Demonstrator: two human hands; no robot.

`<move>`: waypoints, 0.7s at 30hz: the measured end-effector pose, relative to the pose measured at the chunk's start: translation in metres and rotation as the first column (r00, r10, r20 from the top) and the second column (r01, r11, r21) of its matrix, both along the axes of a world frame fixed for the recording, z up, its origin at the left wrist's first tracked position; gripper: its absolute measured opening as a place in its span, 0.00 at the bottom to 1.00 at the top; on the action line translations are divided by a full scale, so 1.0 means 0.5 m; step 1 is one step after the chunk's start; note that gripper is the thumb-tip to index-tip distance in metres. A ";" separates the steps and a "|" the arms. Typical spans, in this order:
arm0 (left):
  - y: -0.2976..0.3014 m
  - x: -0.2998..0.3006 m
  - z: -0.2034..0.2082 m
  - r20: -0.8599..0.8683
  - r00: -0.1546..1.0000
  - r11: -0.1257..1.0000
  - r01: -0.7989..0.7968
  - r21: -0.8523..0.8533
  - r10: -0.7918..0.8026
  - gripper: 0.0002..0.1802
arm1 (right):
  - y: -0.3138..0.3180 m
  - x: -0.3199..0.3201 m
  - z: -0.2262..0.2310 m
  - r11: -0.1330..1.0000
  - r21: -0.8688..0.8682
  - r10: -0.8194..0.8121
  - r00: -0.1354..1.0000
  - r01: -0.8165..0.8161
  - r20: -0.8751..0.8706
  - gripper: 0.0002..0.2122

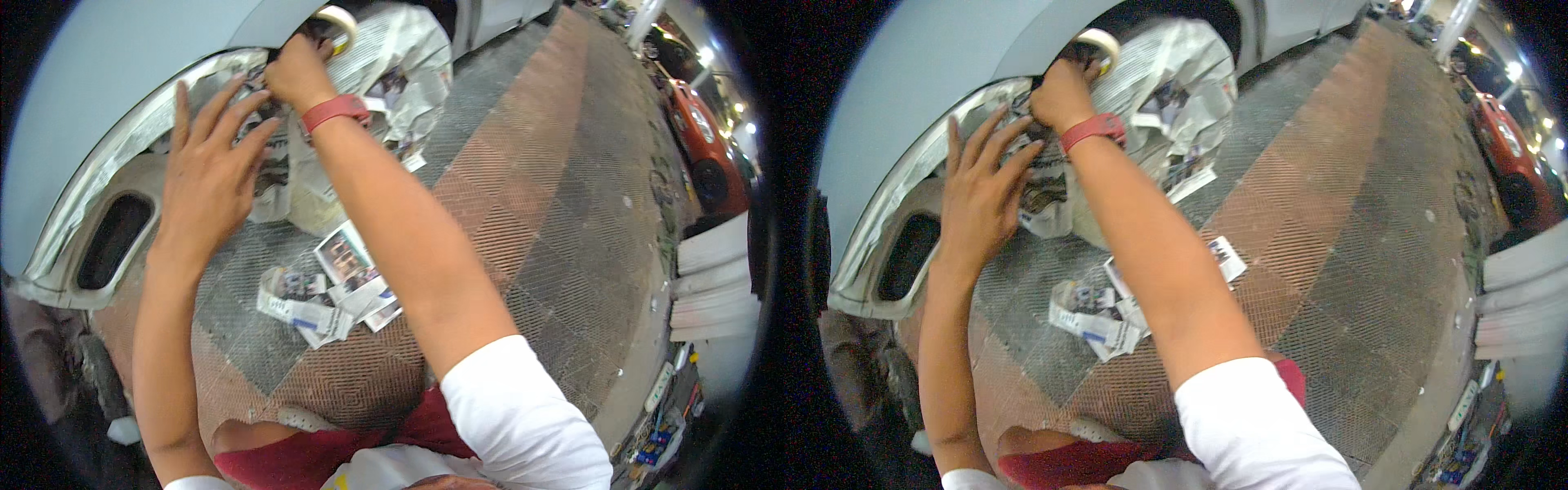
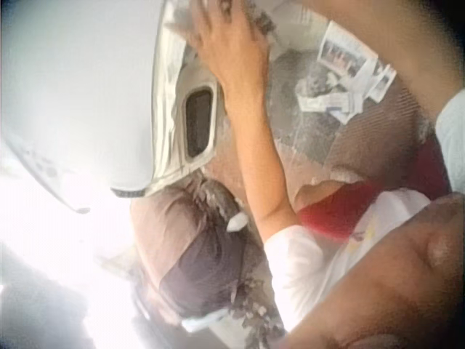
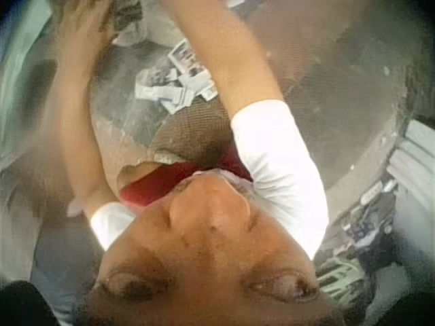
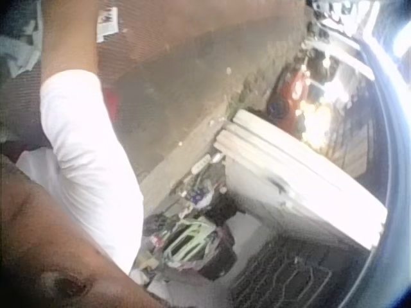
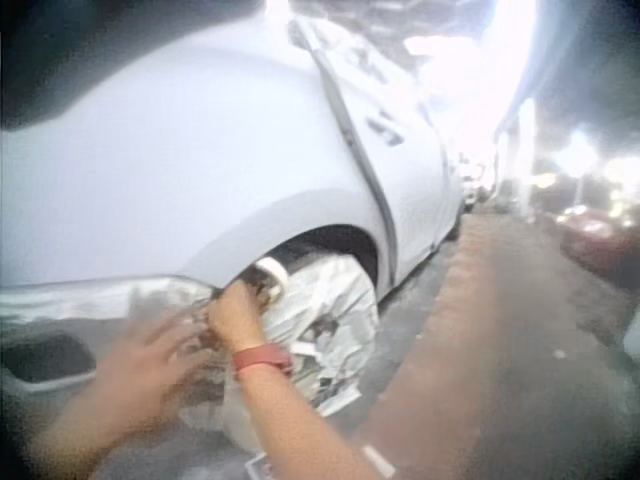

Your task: The person sits on the floor and uses newspaper and masking tape to cover the front bumper of a white car. They tear newspaper into strips, apply tape to secure the paper, and smooth the edges to ensure full coverage of the bumper area.

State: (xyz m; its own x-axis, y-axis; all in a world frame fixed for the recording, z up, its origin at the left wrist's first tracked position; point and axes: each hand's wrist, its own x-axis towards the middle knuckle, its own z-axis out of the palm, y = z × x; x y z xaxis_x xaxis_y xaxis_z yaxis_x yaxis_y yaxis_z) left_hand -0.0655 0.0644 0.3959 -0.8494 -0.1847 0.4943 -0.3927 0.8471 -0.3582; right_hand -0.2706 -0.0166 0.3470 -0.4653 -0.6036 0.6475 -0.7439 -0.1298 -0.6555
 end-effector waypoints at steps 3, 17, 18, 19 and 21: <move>0.013 0.015 0.013 -0.070 0.997 0.999 -0.028 0.021 0.030 0.19 | 0.010 -0.002 0.005 0.994 0.015 0.104 0.990 -0.106 0.093 0.20; 0.025 0.111 -0.001 -0.413 0.890 0.981 -0.173 0.083 0.192 0.16 | -0.036 -0.012 -0.023 0.988 0.149 -0.023 0.995 0.037 -0.093 0.22; 0.026 0.119 -0.006 -0.429 0.882 0.981 -0.180 0.073 0.194 0.16 | -0.040 -0.012 -0.025 0.972 0.217 -0.048 0.983 0.087 -0.178 0.22; 0.025 0.125 -0.010 -0.440 0.876 0.981 -0.171 0.097 0.196 0.16 | -0.041 -0.011 -0.028 0.995 0.006 -0.096 0.992 0.097 -0.077 0.23; 0.025 0.131 -0.014 -0.469 0.863 0.982 -0.156 0.103 0.186 0.15 | -0.045 -0.013 -0.026 0.991 0.045 -0.116 0.979 0.125 -0.169 0.23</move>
